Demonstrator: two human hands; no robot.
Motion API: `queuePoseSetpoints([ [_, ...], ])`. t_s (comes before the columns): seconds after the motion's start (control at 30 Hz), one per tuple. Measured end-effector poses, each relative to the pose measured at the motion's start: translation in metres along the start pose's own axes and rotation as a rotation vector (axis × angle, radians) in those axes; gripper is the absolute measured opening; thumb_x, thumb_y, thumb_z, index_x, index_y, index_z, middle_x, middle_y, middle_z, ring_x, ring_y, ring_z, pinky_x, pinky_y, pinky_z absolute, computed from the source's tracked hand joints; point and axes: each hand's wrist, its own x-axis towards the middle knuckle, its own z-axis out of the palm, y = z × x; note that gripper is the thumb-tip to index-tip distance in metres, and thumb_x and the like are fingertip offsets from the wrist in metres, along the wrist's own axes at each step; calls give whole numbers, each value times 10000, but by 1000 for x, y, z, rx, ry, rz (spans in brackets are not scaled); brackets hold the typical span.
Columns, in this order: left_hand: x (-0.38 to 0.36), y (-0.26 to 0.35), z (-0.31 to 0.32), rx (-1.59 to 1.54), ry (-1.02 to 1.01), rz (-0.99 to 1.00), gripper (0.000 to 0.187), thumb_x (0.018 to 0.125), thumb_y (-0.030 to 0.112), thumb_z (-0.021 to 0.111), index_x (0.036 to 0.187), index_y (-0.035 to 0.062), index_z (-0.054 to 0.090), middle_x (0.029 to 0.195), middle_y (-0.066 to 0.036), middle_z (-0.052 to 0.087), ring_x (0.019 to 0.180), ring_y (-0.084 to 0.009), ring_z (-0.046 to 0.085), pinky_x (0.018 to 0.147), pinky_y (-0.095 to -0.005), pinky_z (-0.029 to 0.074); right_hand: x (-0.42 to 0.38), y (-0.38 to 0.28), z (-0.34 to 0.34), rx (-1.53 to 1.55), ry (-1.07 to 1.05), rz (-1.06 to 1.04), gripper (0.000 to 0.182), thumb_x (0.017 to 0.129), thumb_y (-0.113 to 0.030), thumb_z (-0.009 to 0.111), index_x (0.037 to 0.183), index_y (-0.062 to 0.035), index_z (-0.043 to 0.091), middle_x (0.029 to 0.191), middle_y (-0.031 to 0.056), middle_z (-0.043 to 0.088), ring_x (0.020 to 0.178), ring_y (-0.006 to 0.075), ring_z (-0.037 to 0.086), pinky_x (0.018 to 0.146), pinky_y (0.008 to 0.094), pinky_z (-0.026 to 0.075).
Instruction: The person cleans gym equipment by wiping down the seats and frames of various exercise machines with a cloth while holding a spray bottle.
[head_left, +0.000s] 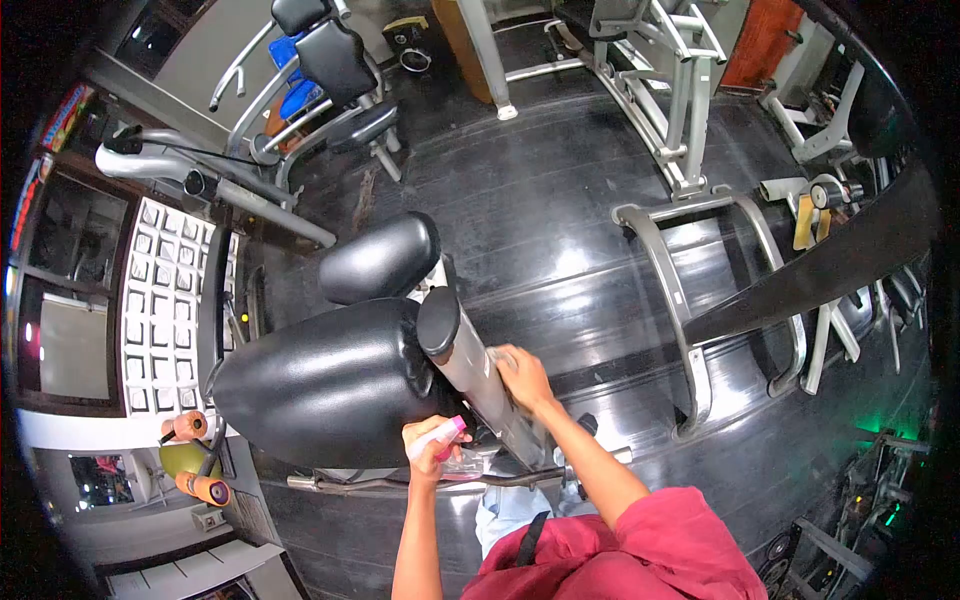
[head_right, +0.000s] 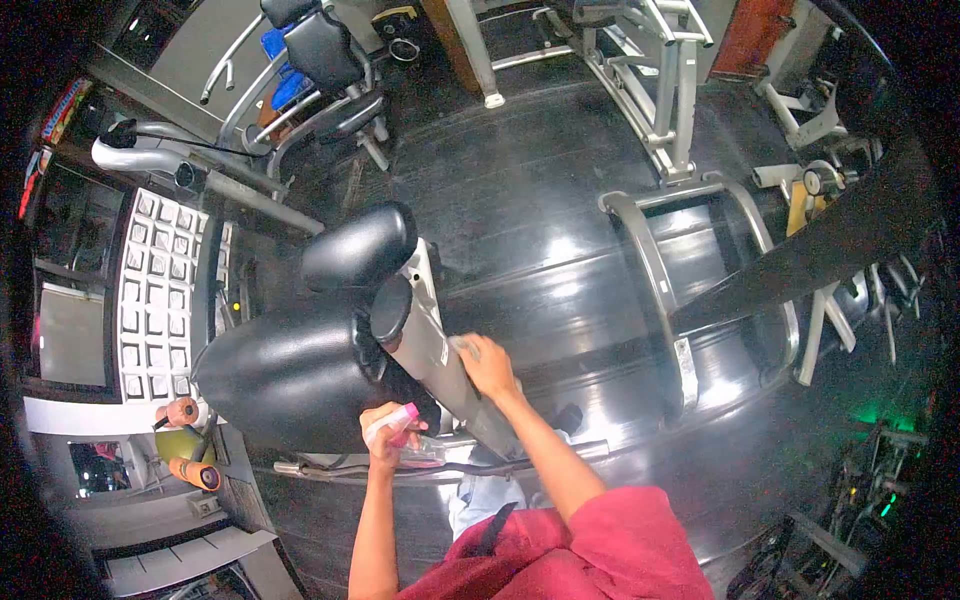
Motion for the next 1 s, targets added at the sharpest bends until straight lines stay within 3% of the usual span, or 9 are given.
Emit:
queuePoseSetpoints([
  [0.13, 0, 2, 0, 46, -9, 19, 379, 774, 241, 537, 826, -116, 651, 725, -201, 697, 457, -177, 603, 433, -267, 486, 37, -50, -19, 248, -110, 65, 297, 895, -233, 571, 1105, -54, 680, 1093, 185, 676, 1037, 364, 639, 907, 406, 489],
  [0.23, 1, 7, 1, 76, -18, 19, 397, 776, 262, 538, 828, -115, 653, 723, -198, 696, 457, -175, 603, 429, -264, 482, 23, -36, -15, 398, -47, 47, 295, 896, -246, 567, 1091, -65, 695, 1092, 185, 682, 1049, 357, 641, 902, 405, 492],
  [0.4, 1, 11, 5, 85, -15, 22, 487, 794, 359, 559, 835, -117, 655, 719, -191, 695, 457, -169, 599, 429, -259, 480, -25, 31, 2, 117, -87, 164, 321, 905, -316, 546, 1148, -152, 677, 1125, 191, 674, 1074, 393, 622, 907, 432, 489],
  [0.47, 1, 10, 5, 116, -7, 18, 542, 798, 417, 575, 837, -119, 654, 719, -188, 694, 458, -166, 599, 429, -258, 481, -33, 42, 2, 45, -216, 383, 351, 916, -370, 519, 1168, -171, 661, 1112, 198, 673, 1069, 412, 615, 904, 453, 486],
  [0.6, 1, 9, 4, 100, -15, 36, 511, 805, 386, 569, 829, -118, 651, 718, -189, 695, 456, -167, 598, 429, -257, 480, -9, 35, 2, -104, -313, 374, 371, 926, -401, 493, 1164, -165, 653, 1096, 208, 670, 1053, 422, 617, 885, 466, 488],
  [0.7, 1, 7, 3, 106, 10, 14, 469, 810, 339, 553, 826, -120, 649, 718, -191, 695, 451, -168, 596, 428, -259, 481, 0, -8, -9, -4, -256, 286, 357, 946, -367, 464, 1153, -145, 652, 1081, 216, 671, 1043, 421, 617, 883, 462, 482],
  [0.77, 1, 8, 4, 121, -6, 38, 436, 810, 299, 538, 822, -123, 647, 714, -194, 694, 448, -172, 597, 429, -261, 482, -7, -40, -20, 263, -92, 271, 363, 960, -327, 436, 1170, -110, 637, 1098, 221, 658, 1053, 409, 608, 902, 449, 468],
  [0.93, 1, 9, 5, 124, 6, 43, 452, 802, 311, 543, 823, -129, 644, 706, -193, 691, 448, -177, 601, 426, -262, 484, -65, -18, -2, 149, 149, -23, 331, 940, -203, 501, 1228, -65, 591, 1071, 210, 609, 1021, 427, 585, 879, 474, 465],
  [1.0, 4, 9, 5, 126, -2, 62, 472, 800, 330, 545, 829, -131, 642, 704, -192, 690, 446, -178, 601, 423, -265, 485, -87, 10, 11, 100, 136, 42, 323, 939, -217, 507, 1211, -61, 583, 1071, 220, 615, 1026, 433, 587, 879, 482, 464],
])
